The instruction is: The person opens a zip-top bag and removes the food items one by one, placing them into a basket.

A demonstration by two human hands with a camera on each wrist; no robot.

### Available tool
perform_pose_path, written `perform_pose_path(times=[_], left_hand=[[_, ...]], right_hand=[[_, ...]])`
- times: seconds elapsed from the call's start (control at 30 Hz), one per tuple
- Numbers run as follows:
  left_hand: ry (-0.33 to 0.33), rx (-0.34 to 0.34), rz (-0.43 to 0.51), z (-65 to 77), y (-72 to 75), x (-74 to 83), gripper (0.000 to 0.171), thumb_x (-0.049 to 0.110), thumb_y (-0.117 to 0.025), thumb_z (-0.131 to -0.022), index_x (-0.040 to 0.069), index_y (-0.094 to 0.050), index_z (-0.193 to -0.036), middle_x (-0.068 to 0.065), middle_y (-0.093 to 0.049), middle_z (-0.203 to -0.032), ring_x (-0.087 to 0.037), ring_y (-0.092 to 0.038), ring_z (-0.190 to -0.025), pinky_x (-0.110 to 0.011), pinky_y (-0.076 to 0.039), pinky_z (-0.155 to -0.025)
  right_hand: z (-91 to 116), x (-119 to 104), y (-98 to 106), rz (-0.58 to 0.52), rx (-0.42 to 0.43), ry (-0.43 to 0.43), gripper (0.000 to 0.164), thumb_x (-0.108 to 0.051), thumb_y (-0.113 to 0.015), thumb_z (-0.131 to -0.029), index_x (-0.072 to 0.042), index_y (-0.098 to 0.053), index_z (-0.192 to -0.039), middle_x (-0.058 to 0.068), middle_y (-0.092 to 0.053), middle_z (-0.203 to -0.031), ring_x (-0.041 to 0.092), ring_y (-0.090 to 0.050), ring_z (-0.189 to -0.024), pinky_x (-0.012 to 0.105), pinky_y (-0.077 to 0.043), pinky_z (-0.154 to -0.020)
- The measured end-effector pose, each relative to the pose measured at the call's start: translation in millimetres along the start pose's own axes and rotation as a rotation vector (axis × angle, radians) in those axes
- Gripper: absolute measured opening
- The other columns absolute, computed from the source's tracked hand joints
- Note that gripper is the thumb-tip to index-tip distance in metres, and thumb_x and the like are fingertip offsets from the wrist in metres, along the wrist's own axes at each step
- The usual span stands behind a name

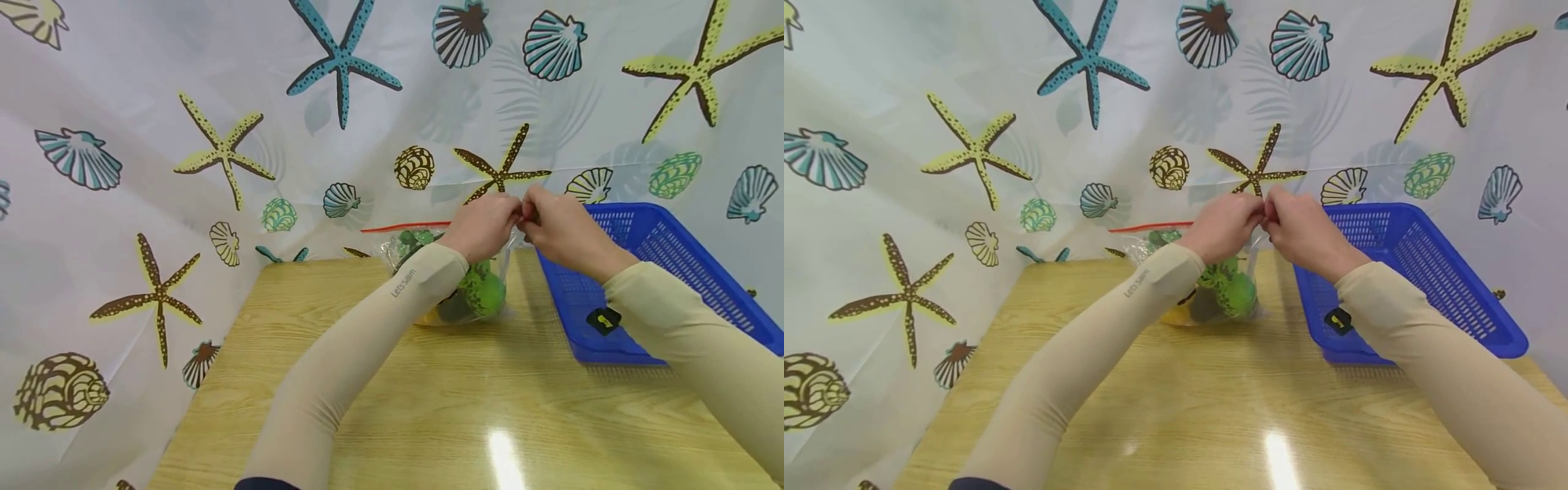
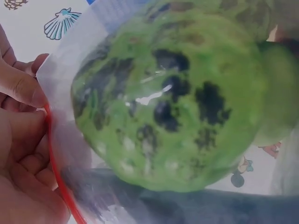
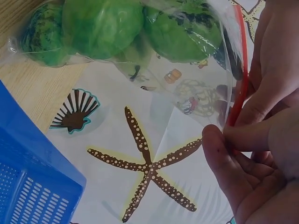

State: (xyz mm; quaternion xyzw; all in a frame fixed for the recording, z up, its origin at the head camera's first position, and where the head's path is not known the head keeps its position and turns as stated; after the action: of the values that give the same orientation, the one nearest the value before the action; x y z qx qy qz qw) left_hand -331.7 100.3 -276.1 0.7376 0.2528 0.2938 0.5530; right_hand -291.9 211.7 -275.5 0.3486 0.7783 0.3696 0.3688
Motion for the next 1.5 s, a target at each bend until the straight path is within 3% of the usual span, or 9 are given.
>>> perform_pose_path(times=[0.37,0.63,0.83,1.03,1.2,1.5], left_hand=[[-0.03,-0.027,-0.113,3.4,-2.6,0.0,0.025,0.021,-0.039,-0.103,0.018,-0.062,-0.11,0.004,-0.056,-0.1,-0.007,-0.05,-0.087,-0.022,-0.046,-0.071],[-0.033,0.007,-0.178,10.8,-0.2,-13.7,0.023,0.018,-0.044,-0.101,0.014,-0.064,-0.112,0.004,-0.059,-0.106,-0.008,-0.053,-0.093,-0.021,-0.048,-0.079],[0.005,0.021,-0.262,21.4,8.4,-29.8,0.021,0.026,-0.046,-0.101,0.019,-0.063,-0.112,0.008,-0.061,-0.104,-0.007,-0.055,-0.089,-0.025,-0.05,-0.073],[0.013,0.063,-0.323,34.2,15.8,-47.4,0.024,0.03,-0.045,-0.101,0.024,-0.067,-0.11,0.012,-0.061,-0.101,-0.007,-0.054,-0.092,-0.031,-0.048,-0.083],[-0.005,0.133,-0.372,47.8,20.1,-65.0,0.023,0.03,-0.046,-0.101,0.025,-0.069,-0.106,0.011,-0.063,-0.102,-0.009,-0.054,-0.098,-0.036,-0.046,-0.088],[0.023,0.175,-0.311,75.0,28.1,-105.3,0.022,0.026,-0.049,-0.1,0.021,-0.07,-0.107,0.008,-0.064,-0.103,-0.012,-0.052,-0.097,-0.034,-0.046,-0.085]], right_hand=[[1,-3,1,0.019,0.027,-0.01,0.012,-0.008,-0.064,-0.09,-0.005,-0.052,-0.088,0.01,-0.064,-0.074,0.016,-0.055,-0.054,0.039,-0.046,-0.052],[-2,-2,0,0.012,0.01,-0.043,0.01,-0.007,-0.064,-0.089,-0.006,-0.054,-0.091,0.012,-0.066,-0.078,0.018,-0.056,-0.058,0.04,-0.047,-0.053],[-4,-4,-1,0.014,0.013,-0.022,0.011,-0.004,-0.062,-0.09,-0.004,-0.056,-0.098,0.015,-0.068,-0.082,0.019,-0.058,-0.06,0.04,-0.049,-0.054],[-4,-5,-3,0.038,-0.008,-0.025,0.015,-0.004,-0.06,-0.091,-0.004,-0.062,-0.106,0.015,-0.069,-0.083,0.019,-0.056,-0.058,0.038,-0.047,-0.052],[-6,-5,-4,0.055,-0.02,-0.007,0.015,-0.003,-0.058,-0.093,-0.002,-0.069,-0.103,0.015,-0.07,-0.088,0.019,-0.055,-0.06,0.038,-0.045,-0.053],[-5,-3,-5,0.065,-0.035,-0.003,0.015,-0.003,-0.056,-0.094,-0.002,-0.069,-0.1,0.016,-0.07,-0.09,0.02,-0.057,-0.063,0.039,-0.045,-0.056]])
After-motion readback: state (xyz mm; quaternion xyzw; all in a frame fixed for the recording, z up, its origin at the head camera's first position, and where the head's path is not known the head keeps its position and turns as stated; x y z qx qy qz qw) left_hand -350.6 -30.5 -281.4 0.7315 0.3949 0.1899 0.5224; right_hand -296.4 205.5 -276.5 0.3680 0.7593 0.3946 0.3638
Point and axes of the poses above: each hand's wrist, its own z-axis away from the middle knuckle, its own y-axis out of the back of the hand, x = y × z, the point moved 4 cm from there along -z, towards the middle knuckle
